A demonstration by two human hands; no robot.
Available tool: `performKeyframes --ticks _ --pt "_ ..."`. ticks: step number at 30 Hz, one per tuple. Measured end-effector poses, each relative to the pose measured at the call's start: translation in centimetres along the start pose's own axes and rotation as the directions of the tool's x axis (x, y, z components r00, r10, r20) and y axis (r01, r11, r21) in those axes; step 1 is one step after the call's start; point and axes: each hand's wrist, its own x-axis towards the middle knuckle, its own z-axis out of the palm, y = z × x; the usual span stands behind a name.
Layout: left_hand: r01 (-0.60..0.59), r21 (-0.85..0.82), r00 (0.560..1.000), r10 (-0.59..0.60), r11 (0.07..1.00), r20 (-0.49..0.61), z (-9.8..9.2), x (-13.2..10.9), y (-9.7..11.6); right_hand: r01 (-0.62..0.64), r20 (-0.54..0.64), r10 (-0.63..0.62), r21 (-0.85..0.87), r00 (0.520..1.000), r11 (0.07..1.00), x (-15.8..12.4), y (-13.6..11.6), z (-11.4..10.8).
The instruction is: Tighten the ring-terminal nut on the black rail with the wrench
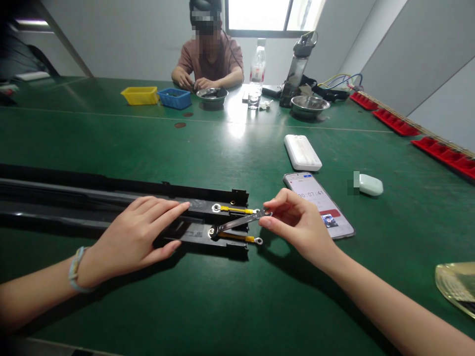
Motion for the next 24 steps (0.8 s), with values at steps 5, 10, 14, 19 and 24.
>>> performKeyframes --ticks 5,10,14,19,24 --pt "0.003 -0.003 1.0 -0.003 1.0 -0.006 -0.3 -0.2 0.3 -0.025 0.054 0.024 0.014 0.998 1.0 0.2 0.3 -0.5" --pt "-0.008 0.003 1.0 0.008 1.0 -0.011 -0.1 0.1 0.9 0.056 0.047 -0.056 0.012 0.997 0.998 -0.8 -0.1 -0.8" --pt "-0.011 -0.002 1.0 0.011 1.0 -0.011 0.1 0.3 1.4 0.105 0.084 -0.105 0.005 0.991 0.994 -2.4 -0.9 -0.9" --pt "-0.006 0.004 1.0 0.006 1.0 -0.002 0.3 0.2 2.1 0.183 0.143 -0.176 -0.041 0.974 0.982 -4.3 -1.3 -0.8" --pt "0.004 -0.002 1.0 -0.004 1.0 0.013 0.5 0.4 2.4 0.216 0.147 -0.2 -0.1 0.969 0.971 -4.9 -1.1 -0.9"
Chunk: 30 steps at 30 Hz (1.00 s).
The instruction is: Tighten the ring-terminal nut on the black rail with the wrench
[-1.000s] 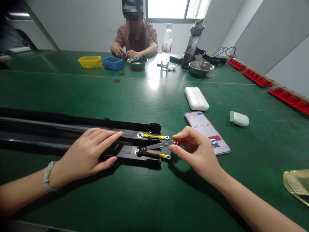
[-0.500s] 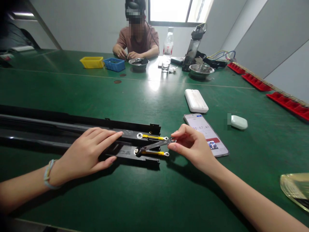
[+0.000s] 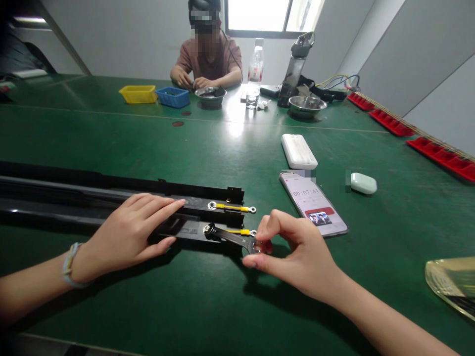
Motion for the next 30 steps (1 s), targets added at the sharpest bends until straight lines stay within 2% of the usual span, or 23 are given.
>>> performKeyframes --ticks 7,14,20,30 --pt "-0.006 -0.003 1.0 0.006 1.0 0.0 0.2 0.0 0.0 -0.007 -0.065 0.007 -0.001 0.998 1.0 0.4 0.4 0.0" --pt "0.001 -0.009 1.0 -0.001 1.0 0.0 0.3 -0.2 -0.4 -0.17 -0.246 0.14 -0.106 0.959 0.98 1.3 0.6 0.1" --pt "0.004 -0.003 1.0 -0.004 1.0 0.001 0.3 -0.3 -0.5 -0.243 -0.247 0.212 -0.099 0.946 0.965 1.7 1.1 0.1" --pt "0.016 -0.013 1.0 -0.016 1.0 0.009 0.1 -0.3 -0.2 -0.201 -0.181 0.193 -0.03 0.964 0.979 1.1 0.6 -0.2"
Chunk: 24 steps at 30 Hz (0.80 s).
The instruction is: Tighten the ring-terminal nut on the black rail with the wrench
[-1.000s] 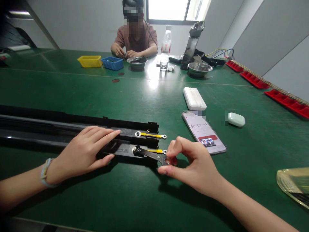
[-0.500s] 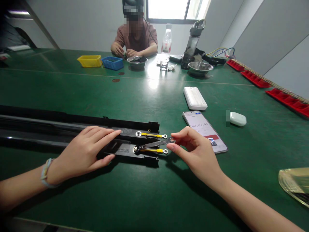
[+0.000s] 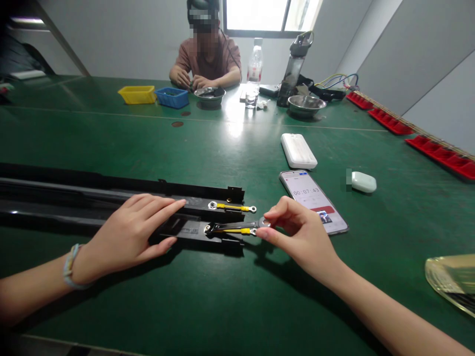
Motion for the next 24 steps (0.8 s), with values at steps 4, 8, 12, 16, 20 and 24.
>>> performKeyframes --ticks 4,8,12,16,20,24 --pt "-0.007 0.01 1.0 0.007 1.0 -0.002 -0.1 0.0 0.0 0.05 0.071 -0.056 0.076 0.996 0.996 -0.5 -0.5 0.2" --pt "-0.009 0.012 1.0 0.009 1.0 -0.004 -0.2 0.0 0.1 0.1 0.098 -0.11 0.102 0.989 0.99 -0.8 -0.4 0.4" --pt "0.008 -0.004 1.0 -0.008 1.0 0.001 -0.1 -0.1 0.2 0.104 0.091 -0.113 0.097 0.989 0.99 -0.9 0.0 0.3" --pt "0.009 -0.005 1.0 -0.009 1.0 0.001 0.0 -0.1 0.1 0.09 0.054 -0.094 0.073 0.994 0.993 -0.5 0.2 0.1" --pt "-0.005 0.013 1.0 0.005 1.0 0.0 0.2 -0.1 0.0 0.051 -0.033 -0.052 -0.018 0.998 0.999 0.0 0.3 0.1" --pt "-0.015 0.015 1.0 0.015 1.0 0.0 0.3 -0.2 -0.3 -0.014 -0.059 0.01 -0.054 0.998 0.998 0.3 0.5 0.4"
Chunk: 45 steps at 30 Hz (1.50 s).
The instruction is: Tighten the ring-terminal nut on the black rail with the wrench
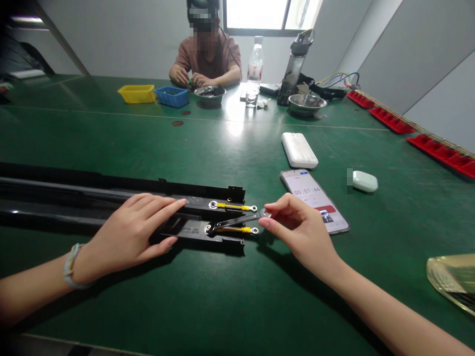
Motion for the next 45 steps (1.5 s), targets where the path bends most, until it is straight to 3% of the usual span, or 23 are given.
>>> performKeyframes --ticks 11,23,36,45 --pt "0.001 0.006 1.0 -0.001 1.0 -0.005 0.0 0.0 -0.2 -0.072 0.029 0.069 0.108 0.997 0.992 0.6 0.7 0.0" --pt "-0.001 0.008 1.0 0.001 1.0 -0.011 -0.1 0.1 -0.2 0.047 0.131 -0.079 0.23 0.988 0.972 -0.3 0.3 0.0" --pt "-0.004 0.008 1.0 0.004 1.0 -0.007 -0.2 0.2 -0.3 -0.011 0.02 0.01 0.08 1.0 0.997 0.4 0.1 0.1" --pt "-0.007 0.008 1.0 0.007 1.0 -0.004 -0.3 0.3 -0.2 -0.07 0.003 0.07 0.139 0.998 0.988 0.9 0.5 0.0"
